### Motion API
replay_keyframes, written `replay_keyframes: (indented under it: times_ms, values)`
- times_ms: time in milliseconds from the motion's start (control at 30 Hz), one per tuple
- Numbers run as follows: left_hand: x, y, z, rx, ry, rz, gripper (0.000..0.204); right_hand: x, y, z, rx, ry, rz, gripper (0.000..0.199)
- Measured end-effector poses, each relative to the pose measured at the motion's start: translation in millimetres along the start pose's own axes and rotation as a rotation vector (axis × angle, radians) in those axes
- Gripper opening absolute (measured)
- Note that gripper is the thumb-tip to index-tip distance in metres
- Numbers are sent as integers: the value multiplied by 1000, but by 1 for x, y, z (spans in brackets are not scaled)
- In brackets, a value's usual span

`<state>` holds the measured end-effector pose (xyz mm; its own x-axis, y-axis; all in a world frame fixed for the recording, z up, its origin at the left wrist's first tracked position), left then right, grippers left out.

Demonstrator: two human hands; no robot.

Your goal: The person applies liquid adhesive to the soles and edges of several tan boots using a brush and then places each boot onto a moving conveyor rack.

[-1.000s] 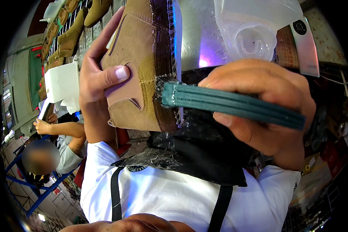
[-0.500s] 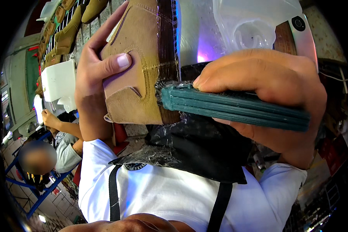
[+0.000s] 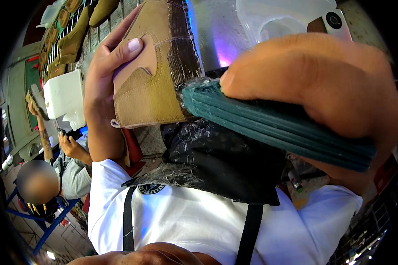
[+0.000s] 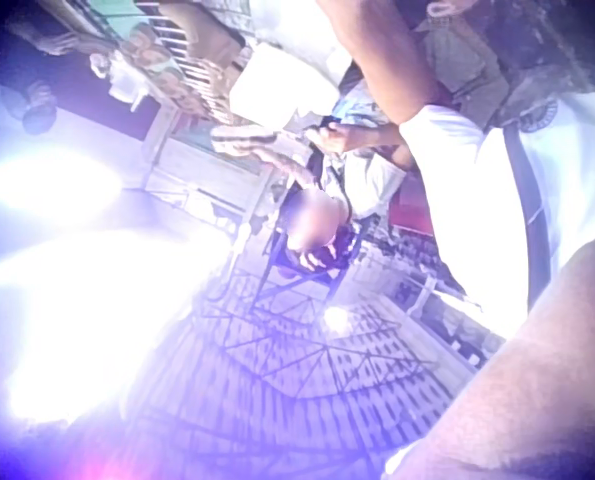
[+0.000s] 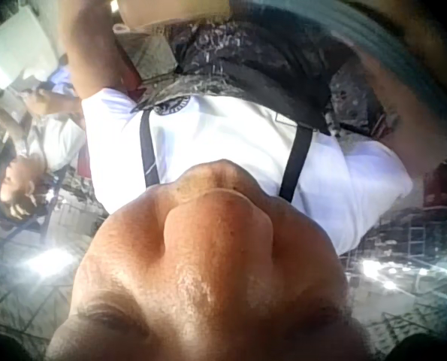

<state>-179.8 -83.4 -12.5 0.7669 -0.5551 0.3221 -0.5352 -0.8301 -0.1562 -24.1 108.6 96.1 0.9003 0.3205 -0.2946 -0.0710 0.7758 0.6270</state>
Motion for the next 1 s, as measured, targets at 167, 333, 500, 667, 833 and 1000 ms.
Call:
replay_keyframes:
  times_ms: [167, 333, 500, 667, 833, 1000]
  values:
    - [1, -5, 1, 113, 21, 59, 64, 2, 1, 17, 17, 22, -50, 29]
    - [23, -7, -5, 288, 63, 38, 58, 3, -5, 26, -36, 92, -75, 28]
    - [30, -9, -7, 481, 168, 122, 40, 7, -2, 39, -54, 106, -100, 27]
    - [40, 15, -10, 530, 176, 58, 33, -2, -3, 38, -116, 173, -89, 26]
    - [37, -1, -17, 671, 195, 150, 33, 1, 11, 49, -94, 145, -108, 25]
    - [51, 8, -23, 761, 172, 223, 32, -19, 14, 33, -170, 243, -79, 25]
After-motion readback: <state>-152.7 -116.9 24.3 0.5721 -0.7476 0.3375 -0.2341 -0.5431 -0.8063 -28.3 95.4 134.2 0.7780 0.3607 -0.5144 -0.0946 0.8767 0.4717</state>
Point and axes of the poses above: each hand's wrist, its own x-axis away from the middle knuckle, its own y-axis out of the back of the hand, z = x × y, the point moved 6 cm from there along -x, towards the middle knuckle, and after that the axes turned 9 degrees about -z, right-handed, at the moved point
